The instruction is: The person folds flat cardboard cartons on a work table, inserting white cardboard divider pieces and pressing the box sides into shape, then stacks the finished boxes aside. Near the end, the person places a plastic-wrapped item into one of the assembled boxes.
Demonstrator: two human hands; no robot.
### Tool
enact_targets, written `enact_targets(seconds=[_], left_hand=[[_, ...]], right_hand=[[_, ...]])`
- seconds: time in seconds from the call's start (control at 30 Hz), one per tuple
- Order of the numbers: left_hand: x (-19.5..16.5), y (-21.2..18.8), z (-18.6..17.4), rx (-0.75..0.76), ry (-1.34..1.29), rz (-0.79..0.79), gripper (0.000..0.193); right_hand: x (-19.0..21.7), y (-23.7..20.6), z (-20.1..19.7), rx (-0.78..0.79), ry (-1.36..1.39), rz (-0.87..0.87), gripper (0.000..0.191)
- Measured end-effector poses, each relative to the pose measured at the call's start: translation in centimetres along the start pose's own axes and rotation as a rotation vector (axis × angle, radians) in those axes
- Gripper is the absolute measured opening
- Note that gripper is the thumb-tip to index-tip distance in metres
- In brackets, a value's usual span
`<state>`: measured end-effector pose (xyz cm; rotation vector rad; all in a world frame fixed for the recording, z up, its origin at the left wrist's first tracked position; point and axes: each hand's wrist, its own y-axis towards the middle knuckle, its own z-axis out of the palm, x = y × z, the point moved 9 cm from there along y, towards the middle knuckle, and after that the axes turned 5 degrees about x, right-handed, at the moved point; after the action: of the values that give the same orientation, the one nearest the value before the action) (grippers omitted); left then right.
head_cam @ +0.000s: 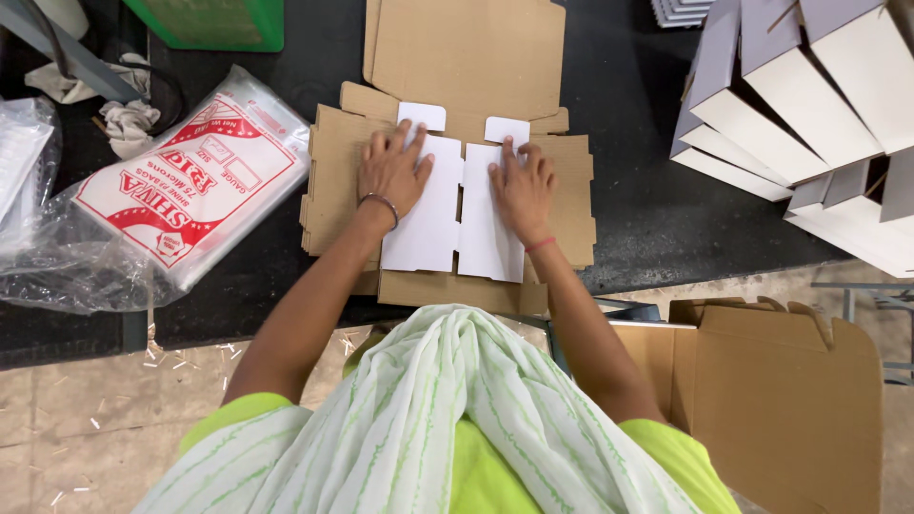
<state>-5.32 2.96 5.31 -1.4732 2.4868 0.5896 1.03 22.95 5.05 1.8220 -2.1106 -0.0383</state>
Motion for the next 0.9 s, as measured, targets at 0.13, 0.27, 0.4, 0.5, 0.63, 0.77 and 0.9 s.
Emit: enact_targets(seconds=[0.13,0.27,0.4,0.5,0.63,0.77,0.9], left_hand=[[-1.6,1.3,-1.0,0.023,0.045,0.070,0.036],[-1.1,4.3,-2.9,-0.092,-0.150,0.042,0.038],[3.2,6.9,-3.3,-0.053,-0.603,-0.168,0.046],[4.1,7.4,-3.0,0.005,-0.987,-0.183,0.051],[4.3,6.9,-3.0,0.098,-1.170,-0.150,0.055],[5.5,3.2,-3.6,0.188,-0.974,-0.101,0.070],[6.3,-7.9,-9.0,-0.418,-0.934,0.005,0.056]], right_hand=[[1.9,1.4,-2.2,-0.043,-0.028,-0.153,0.042],[0.5,4.1,-3.8,0.002,0.182,-0.144,0.037],[-3.9,5.9,-3.4,0.230,0.741,0.170,0.055],[-3.3,5.7,-4.3,0.293,1.175,0.118,0.068],[-2.9,4.3,-5.3,0.297,1.026,0.002,0.068],[-4.2,0.2,-5.8,0.244,1.261,0.016,0.060],[-8.6,-8.6,-6.5,-0.029,1.234,0.273,0.054]])
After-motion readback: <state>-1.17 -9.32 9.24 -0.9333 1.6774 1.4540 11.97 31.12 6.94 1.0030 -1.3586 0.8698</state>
